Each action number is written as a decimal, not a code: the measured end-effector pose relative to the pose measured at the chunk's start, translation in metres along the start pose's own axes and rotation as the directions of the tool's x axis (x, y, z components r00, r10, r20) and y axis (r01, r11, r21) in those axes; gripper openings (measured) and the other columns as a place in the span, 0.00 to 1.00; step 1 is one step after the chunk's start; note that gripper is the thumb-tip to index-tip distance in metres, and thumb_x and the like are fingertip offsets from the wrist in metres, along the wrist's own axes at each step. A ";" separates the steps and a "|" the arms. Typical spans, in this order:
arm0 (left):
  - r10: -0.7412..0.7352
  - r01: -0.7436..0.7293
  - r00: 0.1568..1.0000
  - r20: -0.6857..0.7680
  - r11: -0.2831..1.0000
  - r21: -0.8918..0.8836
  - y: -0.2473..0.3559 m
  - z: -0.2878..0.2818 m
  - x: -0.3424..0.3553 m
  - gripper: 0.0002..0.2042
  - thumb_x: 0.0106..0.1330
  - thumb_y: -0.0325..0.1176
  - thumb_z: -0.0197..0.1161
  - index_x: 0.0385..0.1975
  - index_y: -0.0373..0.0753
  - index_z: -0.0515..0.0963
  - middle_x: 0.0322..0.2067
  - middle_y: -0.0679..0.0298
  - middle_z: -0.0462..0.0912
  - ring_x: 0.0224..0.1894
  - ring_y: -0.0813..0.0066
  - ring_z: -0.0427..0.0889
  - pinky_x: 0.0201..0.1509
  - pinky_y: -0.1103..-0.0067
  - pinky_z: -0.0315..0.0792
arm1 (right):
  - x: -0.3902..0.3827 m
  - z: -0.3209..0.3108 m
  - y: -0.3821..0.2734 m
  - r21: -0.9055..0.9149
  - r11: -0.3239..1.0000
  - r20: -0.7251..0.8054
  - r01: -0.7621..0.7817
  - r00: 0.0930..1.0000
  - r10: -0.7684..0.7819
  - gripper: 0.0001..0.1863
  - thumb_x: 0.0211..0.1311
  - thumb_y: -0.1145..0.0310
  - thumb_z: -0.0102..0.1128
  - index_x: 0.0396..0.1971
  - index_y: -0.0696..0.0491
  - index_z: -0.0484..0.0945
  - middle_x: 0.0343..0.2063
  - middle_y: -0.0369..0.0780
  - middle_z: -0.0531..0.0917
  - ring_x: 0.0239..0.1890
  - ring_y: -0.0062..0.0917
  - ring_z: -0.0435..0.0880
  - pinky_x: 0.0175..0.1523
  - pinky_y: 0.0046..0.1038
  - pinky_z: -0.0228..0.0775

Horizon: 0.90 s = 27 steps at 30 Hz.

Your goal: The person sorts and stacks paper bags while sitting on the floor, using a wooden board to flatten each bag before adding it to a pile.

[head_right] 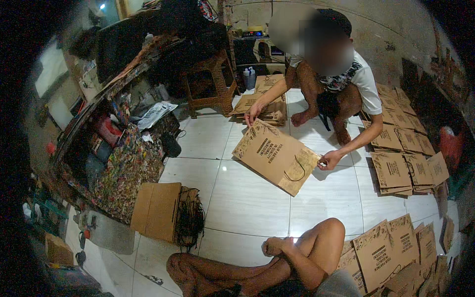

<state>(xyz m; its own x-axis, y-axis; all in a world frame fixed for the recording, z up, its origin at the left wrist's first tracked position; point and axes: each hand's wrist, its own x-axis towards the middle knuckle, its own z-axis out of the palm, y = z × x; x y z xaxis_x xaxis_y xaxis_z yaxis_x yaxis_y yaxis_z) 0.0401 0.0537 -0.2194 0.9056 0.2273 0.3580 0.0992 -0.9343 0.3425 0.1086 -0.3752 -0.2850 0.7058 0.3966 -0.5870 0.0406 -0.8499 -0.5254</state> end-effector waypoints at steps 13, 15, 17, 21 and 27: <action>-0.222 0.237 0.969 0.105 0.958 -0.162 0.080 -0.064 0.031 0.20 0.65 0.40 0.48 0.51 0.33 0.69 0.56 0.44 0.64 0.59 0.44 0.62 0.63 0.57 0.56 | -0.015 -0.020 -0.009 0.154 0.978 -0.701 -0.144 0.682 0.211 0.29 0.52 0.65 0.63 0.54 0.60 0.66 0.58 0.56 0.66 0.60 0.49 0.65 0.60 0.47 0.64; -0.175 0.194 0.976 0.125 0.968 -0.157 0.060 -0.056 0.029 0.19 0.66 0.38 0.48 0.52 0.33 0.69 0.60 0.44 0.61 0.63 0.44 0.59 0.66 0.58 0.53 | -0.013 -0.018 -0.014 0.081 0.956 -0.724 -0.281 0.643 0.250 0.34 0.53 0.63 0.64 0.58 0.58 0.61 0.61 0.57 0.60 0.64 0.51 0.60 0.61 0.55 0.59; -0.092 0.104 0.993 0.069 0.975 -0.197 0.050 -0.054 0.022 0.20 0.66 0.38 0.49 0.53 0.32 0.68 0.60 0.45 0.62 0.63 0.45 0.59 0.66 0.59 0.53 | -0.010 -0.023 -0.017 0.084 0.917 -0.698 -0.390 0.634 0.333 0.39 0.55 0.58 0.62 0.63 0.57 0.54 0.64 0.57 0.54 0.67 0.52 0.53 0.62 0.62 0.49; -0.050 0.050 0.999 0.006 0.968 -0.245 0.036 -0.045 0.020 0.19 0.65 0.36 0.52 0.52 0.32 0.69 0.60 0.45 0.63 0.63 0.44 0.60 0.66 0.57 0.55 | -0.001 -0.031 -0.008 0.106 0.858 -0.615 -0.503 0.645 0.454 0.46 0.59 0.44 0.54 0.68 0.56 0.47 0.68 0.56 0.46 0.70 0.50 0.45 0.65 0.66 0.36; -0.062 0.044 0.996 -0.065 0.966 -0.254 0.016 -0.018 0.011 0.16 0.64 0.33 0.54 0.50 0.34 0.72 0.60 0.46 0.64 0.63 0.45 0.60 0.66 0.58 0.54 | -0.015 -0.014 -0.022 -0.150 0.924 -0.428 -0.352 0.865 0.260 0.38 0.58 0.43 0.54 0.62 0.51 0.61 0.65 0.48 0.58 0.66 0.46 0.59 0.64 0.60 0.48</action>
<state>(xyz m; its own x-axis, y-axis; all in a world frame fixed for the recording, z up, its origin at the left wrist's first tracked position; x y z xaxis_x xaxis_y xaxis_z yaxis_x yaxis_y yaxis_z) 0.0440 0.0459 -0.1943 0.8690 0.3026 0.3915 0.0312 -0.8232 0.5669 0.1067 -0.3674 -0.2560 0.9243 -0.0264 -0.3807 -0.1046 -0.9769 -0.1862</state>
